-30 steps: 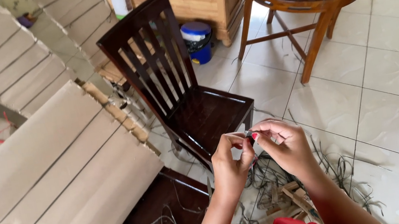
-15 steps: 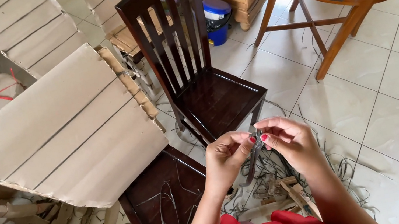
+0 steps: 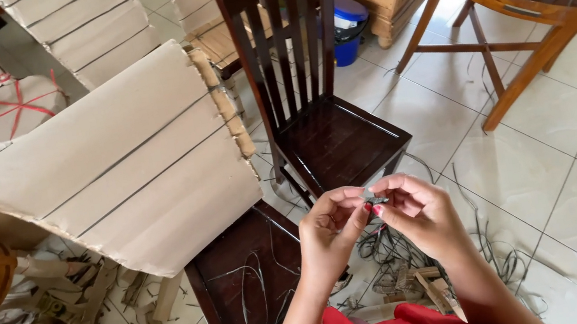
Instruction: Untangling, gathering, and cutting thin black strings from a large pile on the floor for packaging.
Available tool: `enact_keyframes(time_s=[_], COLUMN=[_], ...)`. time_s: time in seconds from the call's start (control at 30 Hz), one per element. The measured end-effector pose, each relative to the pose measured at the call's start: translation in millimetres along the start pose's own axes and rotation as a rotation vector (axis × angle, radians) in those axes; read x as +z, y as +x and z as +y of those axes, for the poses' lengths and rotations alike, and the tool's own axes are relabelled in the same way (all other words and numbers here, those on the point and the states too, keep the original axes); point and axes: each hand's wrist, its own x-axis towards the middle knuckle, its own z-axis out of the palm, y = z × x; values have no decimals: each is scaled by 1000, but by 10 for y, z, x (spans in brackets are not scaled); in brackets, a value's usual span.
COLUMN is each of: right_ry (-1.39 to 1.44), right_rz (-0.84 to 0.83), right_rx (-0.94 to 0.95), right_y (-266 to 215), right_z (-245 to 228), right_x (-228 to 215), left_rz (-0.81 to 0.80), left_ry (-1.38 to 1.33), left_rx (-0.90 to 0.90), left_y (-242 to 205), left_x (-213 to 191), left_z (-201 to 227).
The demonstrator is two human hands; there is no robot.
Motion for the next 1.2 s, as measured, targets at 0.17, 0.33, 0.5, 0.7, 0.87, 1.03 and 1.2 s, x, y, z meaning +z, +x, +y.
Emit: enact_keyframes(time_s=[0.17,0.33,0.5,0.7,0.87,1.03,1.2], right_ry=[15,43,-29,-27,-46,-105,-299], right_rz=[-5,-21,36,44,78,94,15], right_rx=[-33,-31,-138,-193,-234,-310,-453], right_y=[22,44,-21,-89,-119,-93,-114], right_z=[4,12,-141,-125,-78,-73,-228], right_x=[203,467,790,1064,1274,1446,1534], left_rz=[48,42,-73,-98,-66,-5,-19], left_ry=[-39,6,128,137,162,247,413], left_rx=[29,137,244,290,299,322,578], left_y=[-35,-38,-77,-144,-212,-210,-195], left_x=[-209,-549,-857,-1154,-1306,-1392,-1454], left_z=[28,180,315,494,510,445,455])
